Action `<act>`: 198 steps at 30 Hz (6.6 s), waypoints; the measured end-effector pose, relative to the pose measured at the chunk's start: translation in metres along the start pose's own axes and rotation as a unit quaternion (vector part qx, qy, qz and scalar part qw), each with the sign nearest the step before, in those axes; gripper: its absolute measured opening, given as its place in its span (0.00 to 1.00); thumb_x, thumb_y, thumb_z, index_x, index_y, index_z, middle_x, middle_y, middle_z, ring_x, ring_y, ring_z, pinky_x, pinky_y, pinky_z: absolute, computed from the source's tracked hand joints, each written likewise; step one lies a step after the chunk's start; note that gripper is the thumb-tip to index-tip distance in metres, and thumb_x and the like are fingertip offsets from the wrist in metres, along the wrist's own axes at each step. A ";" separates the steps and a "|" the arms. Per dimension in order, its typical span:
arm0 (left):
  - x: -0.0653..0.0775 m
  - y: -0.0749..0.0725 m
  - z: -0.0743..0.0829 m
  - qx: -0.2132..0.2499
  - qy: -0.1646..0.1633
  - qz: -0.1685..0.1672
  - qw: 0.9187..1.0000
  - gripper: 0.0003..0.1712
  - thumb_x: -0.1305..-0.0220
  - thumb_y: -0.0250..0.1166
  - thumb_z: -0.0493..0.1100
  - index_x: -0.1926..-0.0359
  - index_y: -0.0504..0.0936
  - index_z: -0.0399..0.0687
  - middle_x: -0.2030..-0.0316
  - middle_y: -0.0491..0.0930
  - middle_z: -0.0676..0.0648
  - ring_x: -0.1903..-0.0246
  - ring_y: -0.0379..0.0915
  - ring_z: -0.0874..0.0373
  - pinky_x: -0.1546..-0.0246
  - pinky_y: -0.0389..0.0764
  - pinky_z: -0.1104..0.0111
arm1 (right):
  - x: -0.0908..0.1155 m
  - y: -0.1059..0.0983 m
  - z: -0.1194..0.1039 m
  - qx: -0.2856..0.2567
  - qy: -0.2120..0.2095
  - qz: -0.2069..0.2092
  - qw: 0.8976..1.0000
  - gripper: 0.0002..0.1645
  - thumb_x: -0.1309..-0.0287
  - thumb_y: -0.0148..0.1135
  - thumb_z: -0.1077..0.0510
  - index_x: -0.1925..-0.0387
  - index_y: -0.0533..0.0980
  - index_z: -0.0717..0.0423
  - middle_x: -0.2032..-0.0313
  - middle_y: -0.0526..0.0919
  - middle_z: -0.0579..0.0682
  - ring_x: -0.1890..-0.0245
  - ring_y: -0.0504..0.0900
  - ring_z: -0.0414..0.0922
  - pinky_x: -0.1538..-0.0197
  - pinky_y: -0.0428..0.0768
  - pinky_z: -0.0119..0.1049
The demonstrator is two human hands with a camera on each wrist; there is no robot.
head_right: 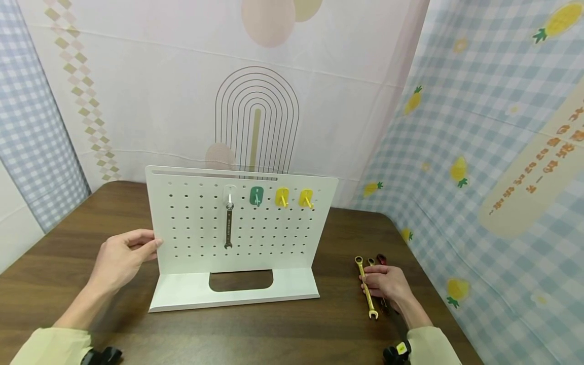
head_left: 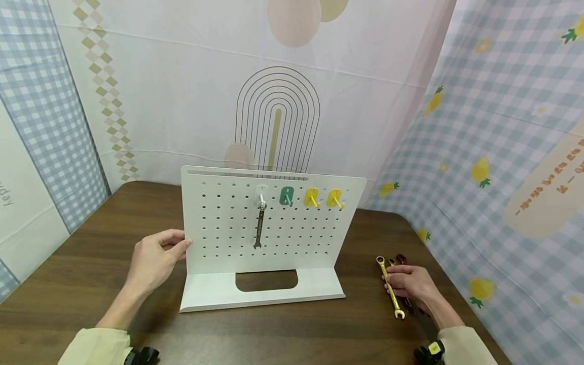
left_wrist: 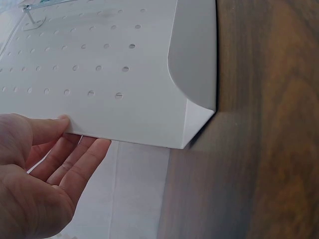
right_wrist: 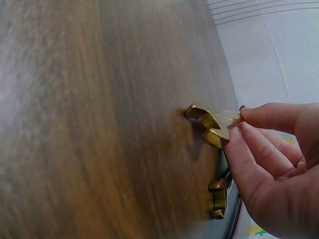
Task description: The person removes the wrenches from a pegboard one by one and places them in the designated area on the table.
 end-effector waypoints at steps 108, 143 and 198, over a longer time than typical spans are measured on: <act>0.001 0.000 0.000 0.000 -0.001 0.000 1.000 0.15 0.26 0.69 0.44 0.50 0.88 0.37 0.60 0.91 0.39 0.68 0.88 0.61 0.70 0.82 0.75 | 0.030 0.030 -0.055 0.041 -0.085 0.052 0.994 0.23 0.32 0.69 0.62 0.41 0.78 0.74 0.59 0.92 0.57 0.64 0.91 0.45 0.58 0.91 0.41; 0.001 0.000 0.001 0.006 0.005 0.001 1.000 0.12 0.27 0.69 0.42 0.52 0.88 0.37 0.62 0.90 0.40 0.68 0.87 0.59 0.72 0.81 0.74 | 0.055 0.086 -0.107 -0.052 -0.166 -0.014 0.985 0.21 0.34 0.71 0.64 0.46 0.79 0.76 0.59 0.92 0.59 0.62 0.93 0.44 0.54 0.91 0.42; 0.002 -0.001 0.001 0.005 0.000 0.003 1.000 0.12 0.27 0.69 0.43 0.52 0.88 0.38 0.62 0.91 0.41 0.69 0.86 0.63 0.73 0.81 0.73 | 0.057 0.148 -0.136 -0.118 -0.184 -0.070 0.973 0.23 0.34 0.69 0.68 0.42 0.76 0.79 0.58 0.92 0.57 0.59 0.93 0.44 0.51 0.90 0.44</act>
Point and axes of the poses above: each hand's wrist, its own x-axis away from the middle knuckle, its own y-axis out of the palm, z = x × y, the point moved 2 cm from there along -x, towards the middle knuckle
